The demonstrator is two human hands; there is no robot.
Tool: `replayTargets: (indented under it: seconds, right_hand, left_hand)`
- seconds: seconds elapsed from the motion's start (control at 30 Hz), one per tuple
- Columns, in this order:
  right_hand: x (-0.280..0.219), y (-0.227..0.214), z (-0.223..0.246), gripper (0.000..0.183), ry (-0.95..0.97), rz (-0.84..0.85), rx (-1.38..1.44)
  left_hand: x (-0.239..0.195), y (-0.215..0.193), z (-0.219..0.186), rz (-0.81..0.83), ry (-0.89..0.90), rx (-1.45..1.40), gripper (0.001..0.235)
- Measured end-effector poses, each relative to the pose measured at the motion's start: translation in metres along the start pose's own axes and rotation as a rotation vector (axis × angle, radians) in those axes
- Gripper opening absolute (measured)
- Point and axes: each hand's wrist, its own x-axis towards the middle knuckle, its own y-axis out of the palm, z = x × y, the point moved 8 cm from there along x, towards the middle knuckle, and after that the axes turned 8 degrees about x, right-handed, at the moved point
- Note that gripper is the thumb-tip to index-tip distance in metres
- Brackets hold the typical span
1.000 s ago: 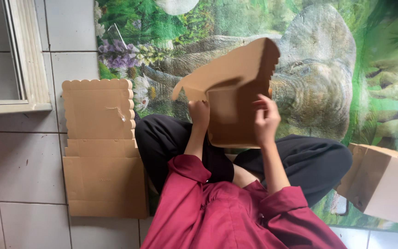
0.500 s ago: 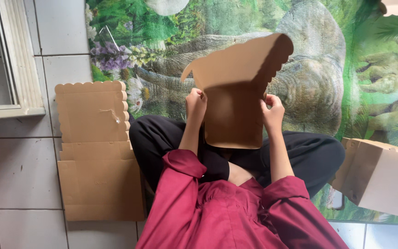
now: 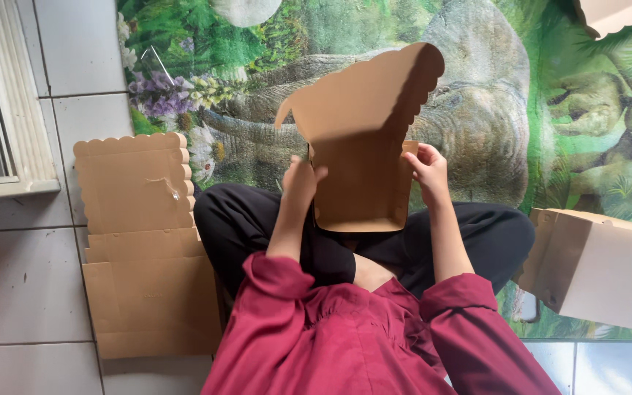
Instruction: The person sits cross-legged on the floor and assembles a flat-packed cardboard box by folding the sides and securing the tabs. They then fold the top flaps to close the box.
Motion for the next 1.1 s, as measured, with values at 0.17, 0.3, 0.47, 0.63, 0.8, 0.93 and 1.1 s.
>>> replayTargets:
  seconds: [0.17, 0.3, 0.47, 0.63, 0.8, 0.93, 1.1]
  right_hand:
    - [0.006, -0.003, -0.005, 0.028, -0.072, 0.032, -0.133]
    - [0.008, -0.004, 0.0, 0.025, -0.149, 0.051, -0.222]
    - [0.019, -0.012, -0.012, 0.029, -0.201, 0.027, -0.316]
    - [-0.002, 0.007, 0.016, 0.026, -0.223, 0.009, -0.381]
    - [-0.005, 0.008, 0.02, 0.02, -0.268, -0.012, -0.509]
    - [-0.006, 0.004, 0.022, 0.02, -0.223, -0.001, -0.457]
    - [0.002, -0.017, 0.005, 0.028, -0.158, -0.066, -0.263]
  left_hand:
    - [-0.09, -0.072, -0.123, 0.291, 0.093, 0.126, 0.042]
    - [-0.047, -0.037, -0.194, 0.023, 0.354, -0.183, 0.036]
    - [-0.019, 0.006, -0.202, 0.123, 0.256, -0.274, 0.057]
    - [-0.019, 0.012, -0.202, 0.06, 0.256, -0.384, 0.042]
    - [-0.033, -0.017, -0.197, 0.153, 0.158, -0.482, 0.055]
    - [-0.017, -0.015, -0.193, 0.149, 0.231, -0.499, 0.05]
    - [0.01, 0.017, -0.173, 0.161, 0.276, -0.405, 0.026]
